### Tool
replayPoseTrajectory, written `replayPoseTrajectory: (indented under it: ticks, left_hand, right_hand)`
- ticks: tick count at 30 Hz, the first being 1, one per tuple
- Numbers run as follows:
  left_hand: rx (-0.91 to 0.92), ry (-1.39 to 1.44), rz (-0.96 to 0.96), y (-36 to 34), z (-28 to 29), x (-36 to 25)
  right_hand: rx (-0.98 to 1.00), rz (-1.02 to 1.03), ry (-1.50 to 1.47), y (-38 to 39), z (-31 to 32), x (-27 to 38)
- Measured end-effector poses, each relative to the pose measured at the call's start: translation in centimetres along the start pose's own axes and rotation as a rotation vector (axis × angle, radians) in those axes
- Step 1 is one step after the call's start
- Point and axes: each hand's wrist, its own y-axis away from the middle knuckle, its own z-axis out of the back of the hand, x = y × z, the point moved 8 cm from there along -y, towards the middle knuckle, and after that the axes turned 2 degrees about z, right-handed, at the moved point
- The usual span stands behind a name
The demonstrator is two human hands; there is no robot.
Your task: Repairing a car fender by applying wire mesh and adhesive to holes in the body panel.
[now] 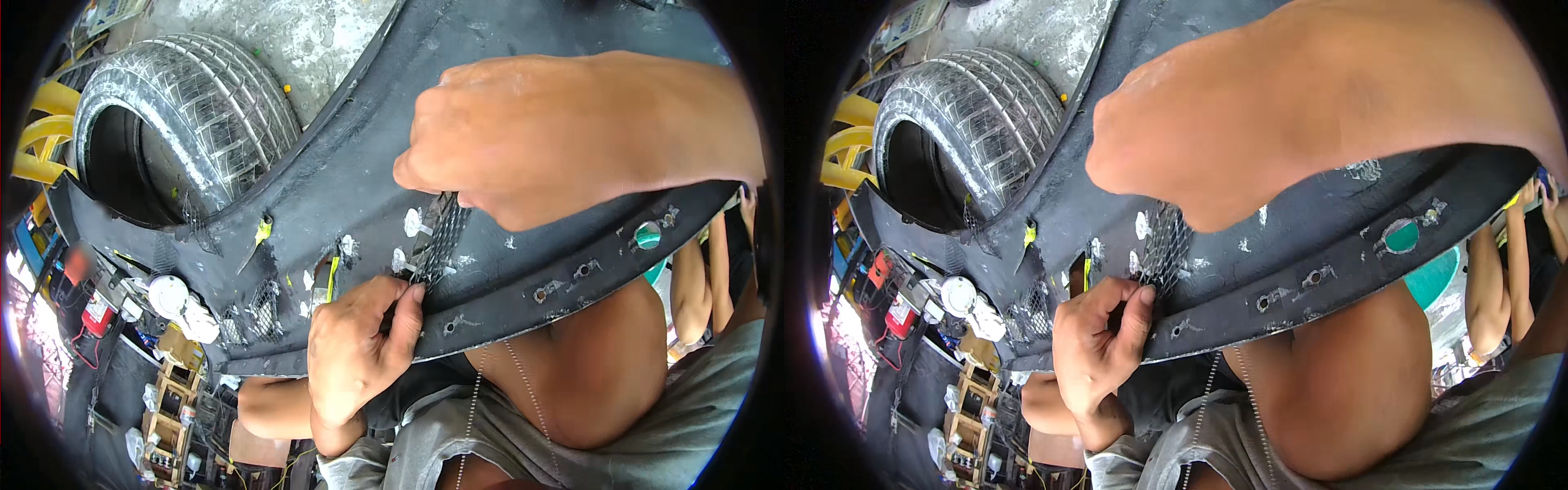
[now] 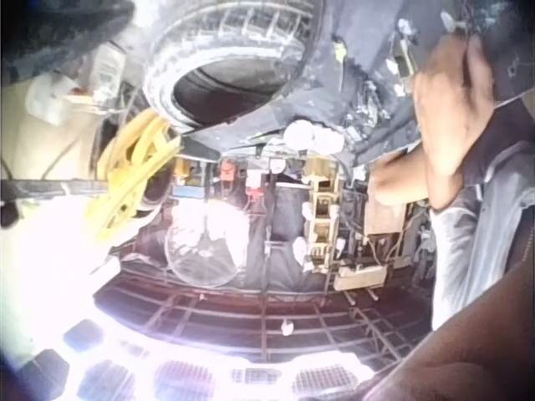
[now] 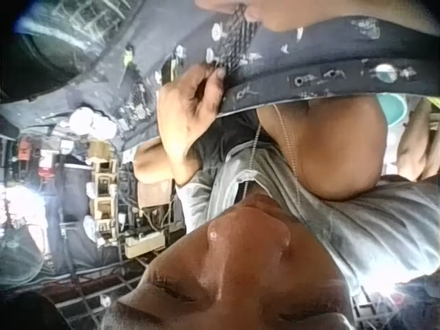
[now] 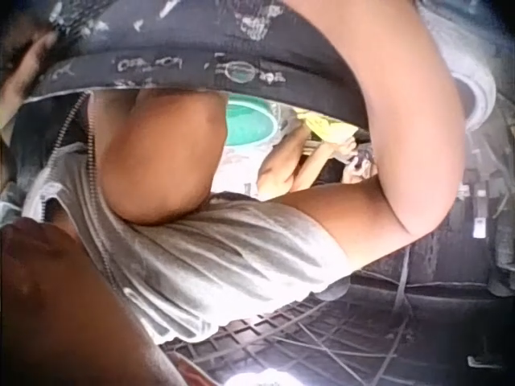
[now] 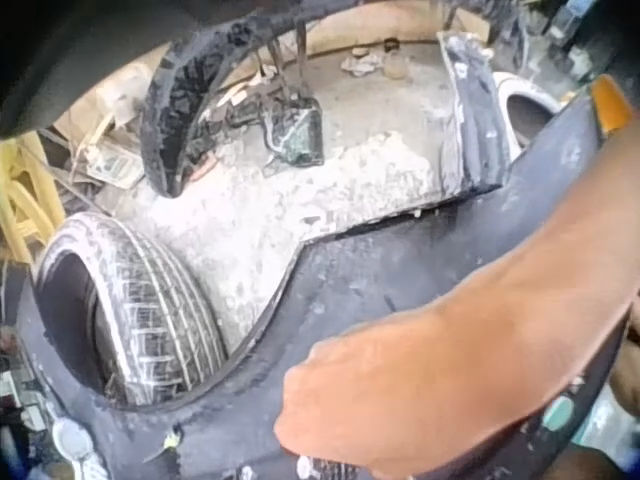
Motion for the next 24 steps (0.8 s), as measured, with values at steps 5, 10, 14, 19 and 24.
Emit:
replayPoseTrajectory:
  ticks: [5, 10, 14, 19, 24]
  left_hand:
    - [-0.025, -0.04, 0.06, -0.1, 0.3, 0.4]
    - [-0.006, -0.074, 0.09, -0.3, 0.2, 0.5]
    - [0.026, -0.013, 0.156, -0.2, 0.3, 1.2]
    - [0.034, -0.017, 0.091, -0.6, 0.4, 1.1]
    - [0.125, 0.021, -0.047, -0.9, 0.0, 0.1]
  right_hand:
    - [-0.037, 0.011, -0.173, -0.2, -2.4, -2.4]
    - [-0.158, 0.051, -0.045, 0.6, -1.9, -1.5]
    - [-0.233, 0.222, 0.106, 1.2, -2.0, -0.8]
    - [0.009, 0.024, 0.298, -0.2, -1.6, 0.6]
    - [-0.084, 0.123, 0.059, 0.1, 0.0, 0.9]
